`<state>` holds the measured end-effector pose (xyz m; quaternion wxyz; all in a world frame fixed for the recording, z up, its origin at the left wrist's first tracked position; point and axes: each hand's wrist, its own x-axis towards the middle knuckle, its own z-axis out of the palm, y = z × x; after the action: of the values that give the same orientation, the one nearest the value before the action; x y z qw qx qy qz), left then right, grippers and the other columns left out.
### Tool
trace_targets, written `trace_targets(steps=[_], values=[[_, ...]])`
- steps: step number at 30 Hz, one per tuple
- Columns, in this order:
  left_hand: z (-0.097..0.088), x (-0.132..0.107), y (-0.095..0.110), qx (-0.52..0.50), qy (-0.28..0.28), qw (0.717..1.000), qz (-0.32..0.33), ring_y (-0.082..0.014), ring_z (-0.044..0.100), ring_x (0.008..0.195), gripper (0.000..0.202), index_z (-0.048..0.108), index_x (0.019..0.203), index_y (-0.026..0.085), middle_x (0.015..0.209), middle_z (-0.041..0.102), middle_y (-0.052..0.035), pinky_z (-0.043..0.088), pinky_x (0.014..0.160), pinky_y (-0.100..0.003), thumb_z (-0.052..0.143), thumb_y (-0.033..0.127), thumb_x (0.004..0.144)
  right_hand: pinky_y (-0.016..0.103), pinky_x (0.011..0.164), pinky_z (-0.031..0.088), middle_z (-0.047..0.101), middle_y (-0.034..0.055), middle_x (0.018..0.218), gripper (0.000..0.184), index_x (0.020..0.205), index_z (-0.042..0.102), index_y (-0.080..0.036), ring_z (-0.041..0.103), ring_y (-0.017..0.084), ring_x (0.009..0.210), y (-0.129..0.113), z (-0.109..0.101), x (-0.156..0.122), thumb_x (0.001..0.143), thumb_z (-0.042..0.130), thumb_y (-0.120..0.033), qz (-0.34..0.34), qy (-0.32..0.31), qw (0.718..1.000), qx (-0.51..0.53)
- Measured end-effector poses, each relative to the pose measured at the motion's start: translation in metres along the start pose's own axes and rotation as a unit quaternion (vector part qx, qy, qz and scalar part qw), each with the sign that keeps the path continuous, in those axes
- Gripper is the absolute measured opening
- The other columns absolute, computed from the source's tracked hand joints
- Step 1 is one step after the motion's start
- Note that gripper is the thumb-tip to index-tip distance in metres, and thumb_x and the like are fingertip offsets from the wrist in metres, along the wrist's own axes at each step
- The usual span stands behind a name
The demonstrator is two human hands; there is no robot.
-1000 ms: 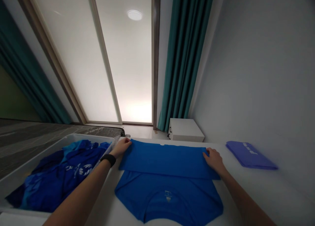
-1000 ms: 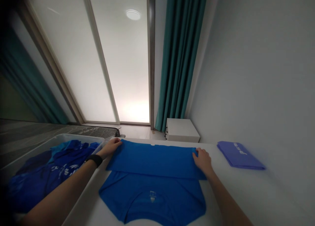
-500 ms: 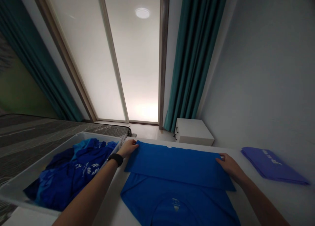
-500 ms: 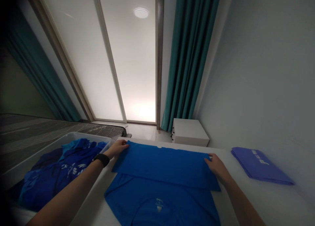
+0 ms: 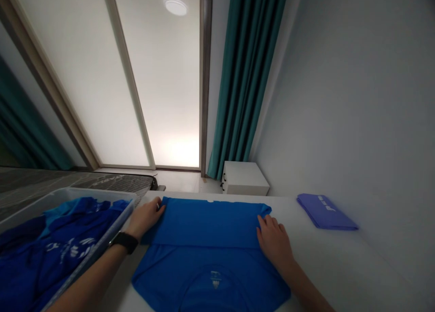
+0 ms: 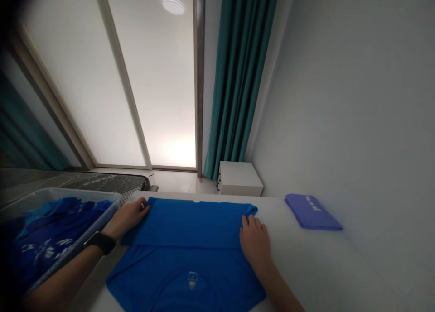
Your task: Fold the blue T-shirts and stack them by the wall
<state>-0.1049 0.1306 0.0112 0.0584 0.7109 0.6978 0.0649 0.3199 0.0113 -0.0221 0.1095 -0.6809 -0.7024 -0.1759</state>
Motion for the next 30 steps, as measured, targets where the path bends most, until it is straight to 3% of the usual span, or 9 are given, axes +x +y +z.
trace_targets(steps=[3, 7, 11, 13, 16, 21, 30], values=[[0.003, -0.001, -0.001, -0.033, 0.002, 0.999, -0.017, -0.0261, 0.068, 0.084, 0.032, 0.056, 0.102, 0.019, 0.09, 0.072, -0.0084, 0.043, 0.064, -0.031, 0.04, 0.044, 0.09, 0.037, 0.079, 0.045, 0.064, 0.0115, 0.101, 0.032, 0.117, 0.059, -0.023, 0.059, 0.027, 0.093, -0.006, -0.001, -0.002, 0.088, 0.047, -0.018, -0.001, 0.008, 1.0, 0.012], [0.01, -0.003, -0.004, -0.07, 0.024, 0.997, -0.025, -0.0246, 0.067, 0.079, 0.035, 0.057, 0.101, 0.02, 0.084, 0.071, -0.0053, 0.042, 0.063, -0.03, 0.04, 0.047, 0.088, 0.035, 0.082, 0.046, 0.064, 0.0121, 0.11, 0.032, 0.12, 0.056, -0.02, 0.062, 0.025, 0.098, 0.017, 0.01, 0.003, 0.09, 0.044, -0.02, 0.077, -0.005, 0.993, 0.088], [0.015, -0.006, -0.005, -0.077, 0.047, 0.996, -0.027, -0.025, 0.067, 0.079, 0.038, 0.057, 0.101, 0.02, 0.082, 0.07, -0.0048, 0.042, 0.063, -0.03, 0.038, 0.049, 0.086, 0.029, 0.079, 0.046, 0.069, 0.01, 0.103, 0.031, 0.12, 0.054, -0.016, 0.066, 0.02, 0.091, 0.054, 0.022, 0.02, 0.093, 0.045, -0.028, 0.225, -0.109, 0.953, 0.171], [0.014, -0.005, -0.004, -0.079, 0.042, 0.996, -0.032, -0.0256, 0.067, 0.081, 0.041, 0.057, 0.105, 0.019, 0.084, 0.07, -0.0053, 0.042, 0.064, -0.031, 0.038, 0.049, 0.086, 0.028, 0.076, 0.046, 0.071, 0.0092, 0.097, 0.032, 0.118, 0.055, -0.015, 0.067, 0.02, 0.088, 0.067, 0.026, 0.03, 0.094, 0.044, -0.032, 0.253, -0.133, 0.943, 0.171], [0.011, 0.001, -0.004, -0.088, 0.02, 0.995, -0.038, -0.0264, 0.067, 0.083, 0.042, 0.058, 0.107, 0.018, 0.087, 0.071, -0.0068, 0.043, 0.066, -0.032, 0.038, 0.05, 0.087, 0.029, 0.073, 0.044, 0.072, 0.0089, 0.095, 0.029, 0.104, 0.062, -0.017, 0.067, 0.021, 0.088, 0.075, 0.03, 0.044, 0.094, 0.046, -0.038, 0.255, -0.152, 0.941, 0.161], [0.005, 0.015, -0.009, -0.117, -0.016, 0.993, -0.013, -0.0259, 0.067, 0.09, 0.036, 0.063, 0.092, 0.017, 0.093, 0.073, -0.0093, 0.046, 0.072, -0.031, 0.042, 0.045, 0.088, 0.027, 0.068, 0.042, 0.071, 0.0062, 0.09, 0.025, 0.086, 0.063, -0.019, 0.066, 0.02, 0.084, 0.073, 0.034, 0.059, 0.093, 0.047, -0.037, 0.229, -0.175, 0.946, 0.15], [0.011, 0.002, 0.0, -0.043, 0.054, 0.997, -0.026, -0.0266, 0.069, 0.09, 0.032, 0.055, 0.106, 0.017, 0.093, 0.072, -0.0106, 0.043, 0.077, -0.033, 0.03, 0.036, 0.1, 0.032, 0.075, 0.043, 0.07, 0.0145, 0.096, 0.035, 0.107, 0.057, -0.015, 0.067, 0.026, 0.091, 0.067, 0.036, 0.05, 0.101, 0.029, -0.034, 0.211, -0.17, 0.957, 0.1]])
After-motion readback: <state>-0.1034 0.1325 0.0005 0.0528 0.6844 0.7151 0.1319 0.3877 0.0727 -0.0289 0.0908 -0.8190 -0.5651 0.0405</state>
